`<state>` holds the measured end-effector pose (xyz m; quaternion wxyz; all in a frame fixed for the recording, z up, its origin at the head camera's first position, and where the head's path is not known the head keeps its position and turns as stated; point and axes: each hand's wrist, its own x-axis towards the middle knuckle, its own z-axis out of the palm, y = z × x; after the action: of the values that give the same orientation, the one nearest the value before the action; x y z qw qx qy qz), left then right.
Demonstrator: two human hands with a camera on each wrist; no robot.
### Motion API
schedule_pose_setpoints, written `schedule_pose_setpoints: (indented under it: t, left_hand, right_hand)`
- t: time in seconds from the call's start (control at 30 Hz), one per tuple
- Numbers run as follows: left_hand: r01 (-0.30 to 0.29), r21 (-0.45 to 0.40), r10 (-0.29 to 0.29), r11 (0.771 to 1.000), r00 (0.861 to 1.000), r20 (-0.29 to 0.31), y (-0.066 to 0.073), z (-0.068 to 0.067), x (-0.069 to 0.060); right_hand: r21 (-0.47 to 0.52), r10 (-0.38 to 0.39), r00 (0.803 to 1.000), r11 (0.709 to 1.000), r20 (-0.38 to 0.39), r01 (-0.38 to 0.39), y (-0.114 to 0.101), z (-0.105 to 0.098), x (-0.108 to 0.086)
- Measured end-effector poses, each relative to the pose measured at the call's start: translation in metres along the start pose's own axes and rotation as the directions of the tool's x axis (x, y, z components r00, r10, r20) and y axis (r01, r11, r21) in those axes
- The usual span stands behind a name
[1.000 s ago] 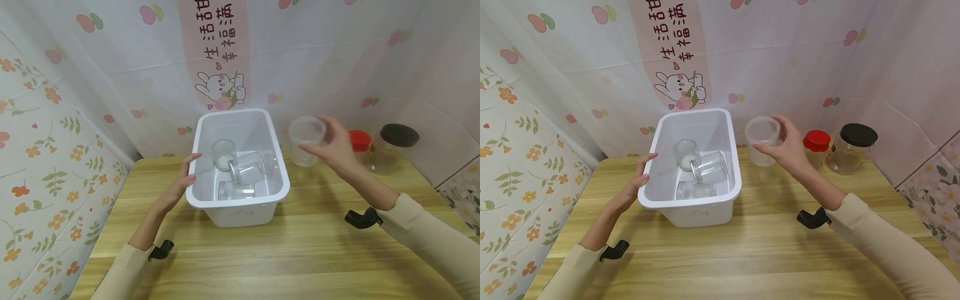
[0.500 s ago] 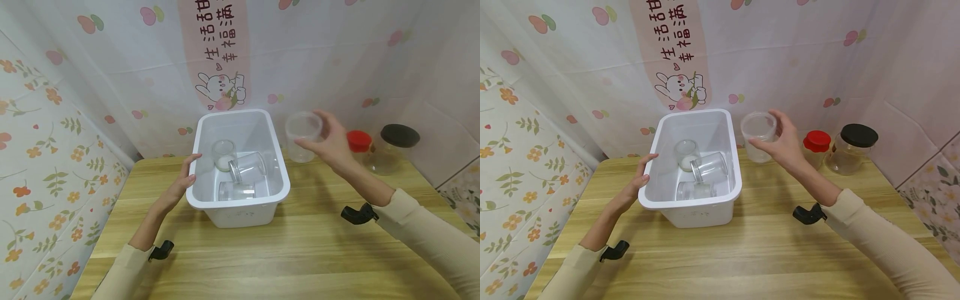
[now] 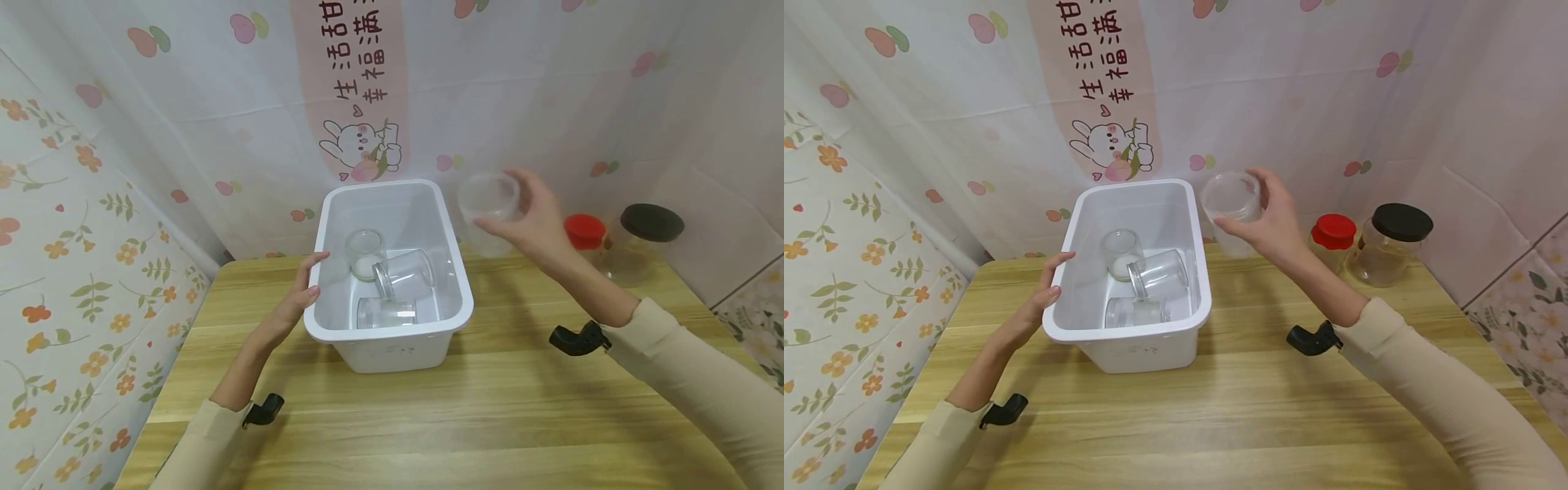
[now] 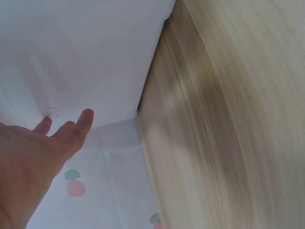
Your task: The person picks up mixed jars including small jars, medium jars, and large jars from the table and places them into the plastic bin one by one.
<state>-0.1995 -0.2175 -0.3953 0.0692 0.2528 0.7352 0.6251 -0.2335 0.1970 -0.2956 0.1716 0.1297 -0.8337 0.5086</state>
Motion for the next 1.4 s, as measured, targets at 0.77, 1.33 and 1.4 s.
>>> schedule_pose_setpoints:
  t: [0.77,1.33,1.4]
  left_hand:
    - [-0.014,0.006,0.014,1.0,1.0,-0.004,-0.002,0.0,0.0]
    - [0.001,0.014,0.0,1.0,1.0,-0.006,-0.001,0.0,0.0]
    - [0.002,0.013,-0.002,1.0,1.0,-0.006,-0.002,0.0,0.0]
  right_hand:
    - [-0.015,-0.161,0.986,0.987,0.047,0.162,-0.033,0.007,0.012]
    - [-0.006,-0.262,0.958,0.964,0.115,0.264,-0.054,0.022,0.018]
    - [0.0,-0.265,0.957,0.964,0.119,0.266,-0.056,0.024,0.019]
